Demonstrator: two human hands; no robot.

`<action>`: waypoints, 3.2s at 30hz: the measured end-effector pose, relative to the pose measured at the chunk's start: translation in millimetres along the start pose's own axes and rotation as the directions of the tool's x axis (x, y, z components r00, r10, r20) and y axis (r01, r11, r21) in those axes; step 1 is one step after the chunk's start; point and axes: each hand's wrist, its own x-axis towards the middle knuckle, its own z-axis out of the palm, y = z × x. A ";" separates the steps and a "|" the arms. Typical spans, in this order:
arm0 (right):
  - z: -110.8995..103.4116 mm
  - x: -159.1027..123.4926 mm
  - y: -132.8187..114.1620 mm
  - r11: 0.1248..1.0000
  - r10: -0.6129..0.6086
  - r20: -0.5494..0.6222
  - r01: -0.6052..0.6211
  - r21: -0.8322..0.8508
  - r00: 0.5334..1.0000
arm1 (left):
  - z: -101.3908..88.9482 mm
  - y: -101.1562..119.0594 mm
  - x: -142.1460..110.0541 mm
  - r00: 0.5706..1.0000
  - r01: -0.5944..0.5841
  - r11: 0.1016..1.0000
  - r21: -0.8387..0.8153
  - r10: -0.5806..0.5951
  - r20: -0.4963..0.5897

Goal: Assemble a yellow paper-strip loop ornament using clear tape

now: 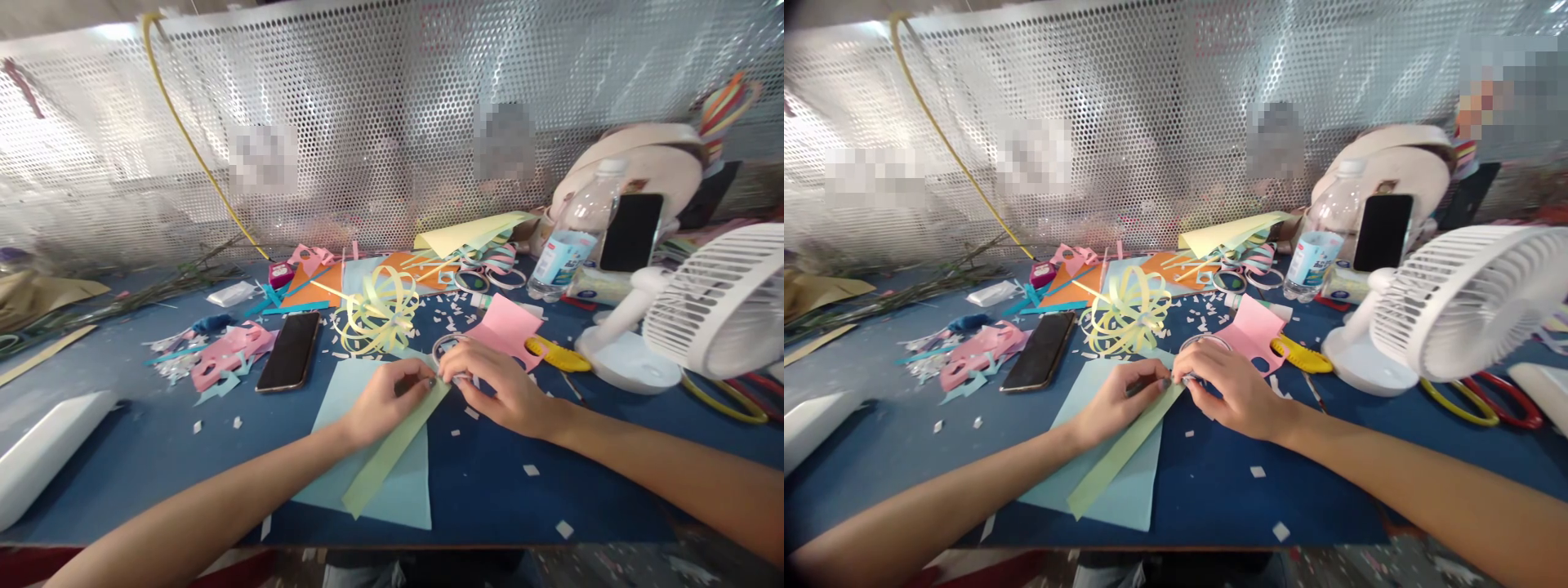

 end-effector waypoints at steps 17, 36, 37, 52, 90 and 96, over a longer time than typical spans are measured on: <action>-3.3 -0.3 -0.7 0.999 0.007 -0.115 -0.004 0.031 0.993 | -1.2 2.4 -0.4 0.998 0.008 0.998 -0.056 -0.012 -0.063; -11.2 5.1 19.9 0.984 0.176 -0.288 -0.169 0.051 0.941 | -0.9 3.5 0.0 0.990 -0.006 1.000 -0.002 0.006 -0.140; -9.8 4.6 19.3 0.978 0.206 -0.282 -0.190 0.083 0.937 | -0.5 3.1 0.1 0.988 -0.004 1.000 -0.002 0.004 -0.154; -4.6 0.3 9.4 0.972 0.217 -0.023 -0.214 0.094 0.976 | -0.3 -2.3 0.2 0.964 -0.014 1.000 0.023 0.019 -0.265; -62.8 94.1 -4.5 0.858 0.349 -0.030 -0.307 0.412 0.936 | -125.9 126.0 77.6 0.834 -0.300 0.369 0.880 0.550 0.054; -103.7 154.2 -48.2 0.995 0.077 -0.236 -0.091 -0.049 0.969 | -147.8 161.7 53.0 0.744 -0.272 0.576 0.770 0.634 -0.211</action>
